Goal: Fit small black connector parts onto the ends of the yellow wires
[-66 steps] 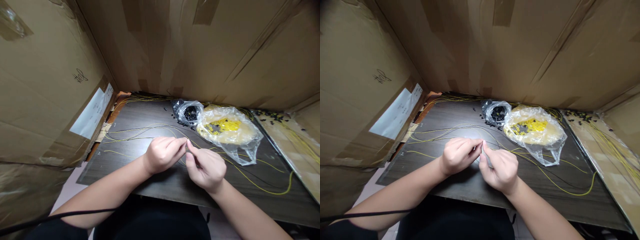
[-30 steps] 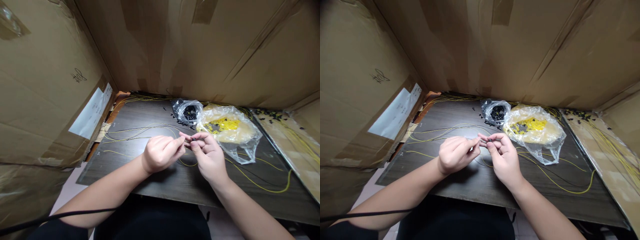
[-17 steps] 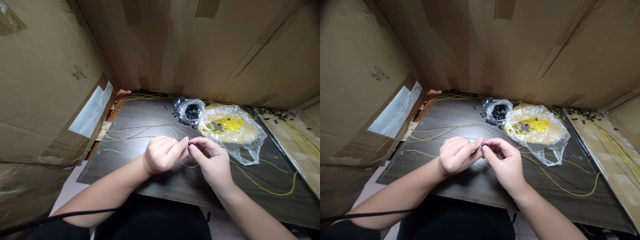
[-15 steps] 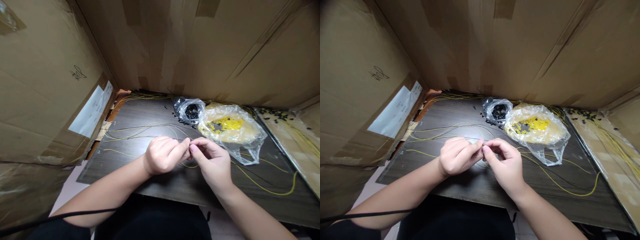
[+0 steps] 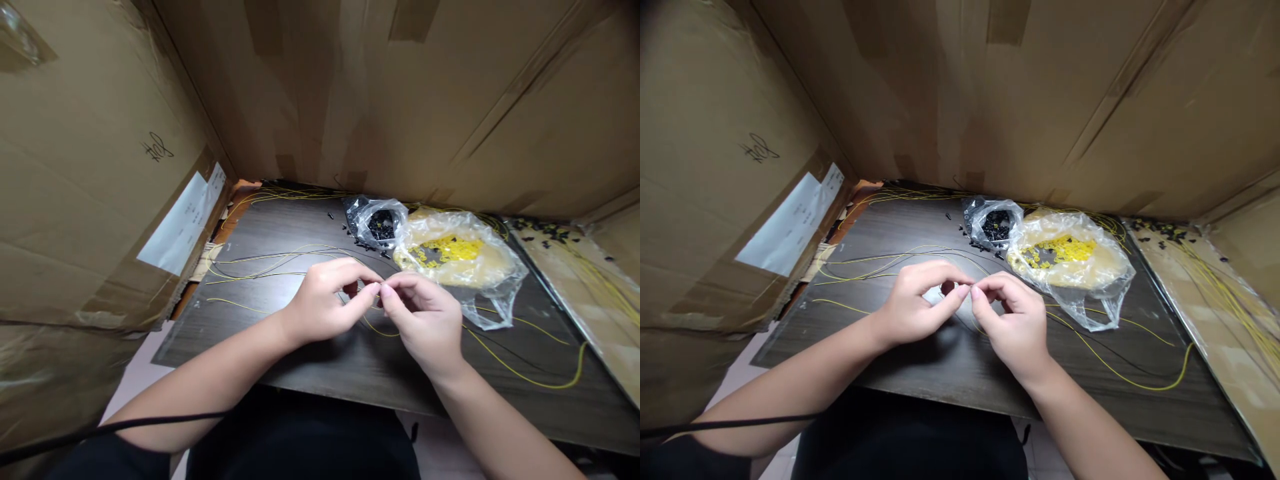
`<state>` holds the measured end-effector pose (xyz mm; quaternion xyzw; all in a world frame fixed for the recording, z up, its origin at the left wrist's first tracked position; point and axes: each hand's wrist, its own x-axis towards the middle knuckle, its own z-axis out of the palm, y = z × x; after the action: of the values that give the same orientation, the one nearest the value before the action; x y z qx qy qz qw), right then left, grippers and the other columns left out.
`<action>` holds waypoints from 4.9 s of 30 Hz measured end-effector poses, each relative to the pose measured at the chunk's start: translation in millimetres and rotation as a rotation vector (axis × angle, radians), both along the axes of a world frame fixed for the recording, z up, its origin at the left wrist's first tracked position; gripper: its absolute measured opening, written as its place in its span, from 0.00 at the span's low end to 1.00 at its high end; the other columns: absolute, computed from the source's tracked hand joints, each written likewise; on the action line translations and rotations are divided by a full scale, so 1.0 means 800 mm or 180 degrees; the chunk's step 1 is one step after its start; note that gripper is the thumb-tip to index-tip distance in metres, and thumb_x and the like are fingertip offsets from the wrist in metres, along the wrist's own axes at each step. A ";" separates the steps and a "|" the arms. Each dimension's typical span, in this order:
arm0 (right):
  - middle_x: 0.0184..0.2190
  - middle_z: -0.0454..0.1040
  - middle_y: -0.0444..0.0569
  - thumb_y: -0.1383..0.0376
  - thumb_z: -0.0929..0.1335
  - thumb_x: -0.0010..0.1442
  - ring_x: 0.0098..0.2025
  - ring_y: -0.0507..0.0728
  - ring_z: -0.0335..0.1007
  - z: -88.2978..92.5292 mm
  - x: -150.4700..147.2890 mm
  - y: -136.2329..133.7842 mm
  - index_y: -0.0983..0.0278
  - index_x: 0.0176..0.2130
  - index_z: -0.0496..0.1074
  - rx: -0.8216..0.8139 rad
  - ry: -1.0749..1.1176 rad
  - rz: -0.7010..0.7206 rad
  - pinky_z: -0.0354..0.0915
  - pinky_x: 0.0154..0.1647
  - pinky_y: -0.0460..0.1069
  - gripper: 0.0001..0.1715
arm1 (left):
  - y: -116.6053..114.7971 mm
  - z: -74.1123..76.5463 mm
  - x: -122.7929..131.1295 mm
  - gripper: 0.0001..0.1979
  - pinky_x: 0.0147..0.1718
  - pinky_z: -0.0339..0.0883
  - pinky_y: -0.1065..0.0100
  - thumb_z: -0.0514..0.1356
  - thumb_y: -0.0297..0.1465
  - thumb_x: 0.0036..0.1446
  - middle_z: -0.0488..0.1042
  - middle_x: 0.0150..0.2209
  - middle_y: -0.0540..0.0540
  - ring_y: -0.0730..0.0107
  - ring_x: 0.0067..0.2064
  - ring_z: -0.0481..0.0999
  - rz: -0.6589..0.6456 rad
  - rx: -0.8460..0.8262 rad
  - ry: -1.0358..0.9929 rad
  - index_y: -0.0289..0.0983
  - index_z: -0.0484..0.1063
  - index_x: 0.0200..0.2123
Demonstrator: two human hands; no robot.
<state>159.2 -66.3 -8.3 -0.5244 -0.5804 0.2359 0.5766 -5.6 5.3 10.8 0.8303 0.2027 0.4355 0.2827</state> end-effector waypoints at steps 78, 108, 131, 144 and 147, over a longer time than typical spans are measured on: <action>0.40 0.76 0.47 0.69 0.72 0.62 0.37 0.52 0.76 0.004 -0.002 -0.003 0.58 0.41 0.80 -0.0188 0.0600 0.0256 0.73 0.36 0.46 0.08 | -0.005 0.006 -0.006 0.07 0.41 0.70 0.71 0.64 0.26 0.61 0.80 0.35 0.48 0.74 0.37 0.78 0.0070 -0.0398 -0.0293 0.36 0.74 0.44; 0.40 0.76 0.49 0.64 0.73 0.62 0.39 0.55 0.74 -0.007 0.006 0.012 0.61 0.41 0.80 -0.0086 0.0394 0.0022 0.72 0.38 0.50 0.06 | 0.011 -0.003 0.001 0.17 0.24 0.52 0.74 0.57 0.44 0.64 0.61 0.23 0.56 0.79 0.23 0.56 -0.0926 -0.3106 -0.0006 0.36 0.63 0.32; 0.39 0.74 0.47 0.67 0.71 0.64 0.42 0.55 0.71 -0.002 0.015 0.013 0.58 0.41 0.78 0.0037 0.0071 0.0423 0.67 0.40 0.50 0.06 | 0.006 0.012 -0.005 0.16 0.24 0.51 0.74 0.59 0.41 0.62 0.57 0.22 0.55 0.78 0.25 0.55 -0.0513 -0.2340 0.0188 0.34 0.68 0.30; 0.41 0.72 0.49 0.65 0.70 0.64 0.28 0.50 0.68 -0.008 0.009 0.008 0.60 0.41 0.76 -0.0089 0.0525 0.0535 0.67 0.25 0.47 0.04 | -0.003 0.013 -0.004 0.15 0.26 0.52 0.72 0.58 0.40 0.64 0.59 0.24 0.54 0.77 0.26 0.57 -0.0538 -0.2409 0.0078 0.34 0.69 0.31; 0.41 0.72 0.48 0.64 0.70 0.64 0.27 0.50 0.69 -0.006 0.007 0.006 0.60 0.41 0.76 -0.0146 0.0646 0.0582 0.70 0.25 0.47 0.04 | -0.003 0.014 -0.004 0.16 0.25 0.51 0.73 0.58 0.41 0.63 0.58 0.23 0.54 0.78 0.25 0.56 -0.0552 -0.2412 0.0092 0.34 0.69 0.30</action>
<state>164.7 -61.1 -12.9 -0.4558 -0.5589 0.3525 0.5963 -9.0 3.0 21.8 0.6871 0.2822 0.2925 0.6023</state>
